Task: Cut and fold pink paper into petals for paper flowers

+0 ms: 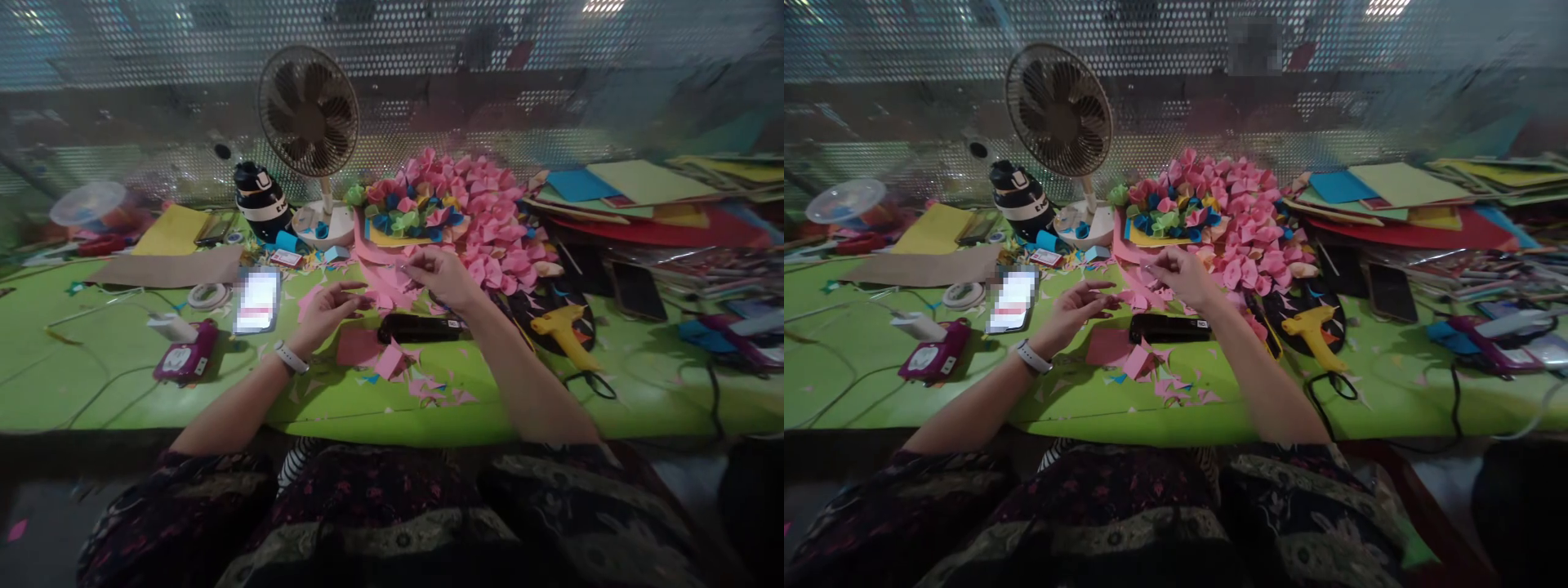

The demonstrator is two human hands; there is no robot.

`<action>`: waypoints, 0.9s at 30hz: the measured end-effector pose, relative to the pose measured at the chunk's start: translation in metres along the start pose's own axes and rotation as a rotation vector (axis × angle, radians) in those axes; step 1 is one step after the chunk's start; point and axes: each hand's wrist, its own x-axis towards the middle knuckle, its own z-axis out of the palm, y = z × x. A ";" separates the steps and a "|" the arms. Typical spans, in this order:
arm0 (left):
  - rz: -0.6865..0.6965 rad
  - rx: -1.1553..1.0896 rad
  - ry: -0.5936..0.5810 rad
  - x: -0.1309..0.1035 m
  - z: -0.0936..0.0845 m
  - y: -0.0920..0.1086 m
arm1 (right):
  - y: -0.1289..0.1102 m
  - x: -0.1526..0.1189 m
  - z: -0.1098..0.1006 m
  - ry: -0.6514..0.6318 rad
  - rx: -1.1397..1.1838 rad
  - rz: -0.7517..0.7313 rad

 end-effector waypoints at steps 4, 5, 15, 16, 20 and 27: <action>0.034 0.231 0.111 0.008 -0.009 -0.012 | 0.007 0.003 -0.017 -0.071 -0.050 0.075; 0.066 0.347 0.156 0.010 -0.010 -0.015 | 0.007 0.002 -0.018 -0.095 -0.058 0.083; 0.139 0.913 0.124 0.036 -0.005 -0.025 | 0.011 0.002 -0.021 -0.255 -0.098 0.053; 0.121 0.886 0.084 0.039 -0.004 -0.025 | 0.011 0.002 -0.021 -0.267 -0.100 0.049; 0.194 0.891 0.139 0.039 0.000 -0.017 | 0.008 0.001 -0.019 -0.247 -0.092 0.019; 0.359 0.837 0.307 0.012 0.010 0.009 | 0.001 -0.004 -0.014 -0.229 -0.121 -0.083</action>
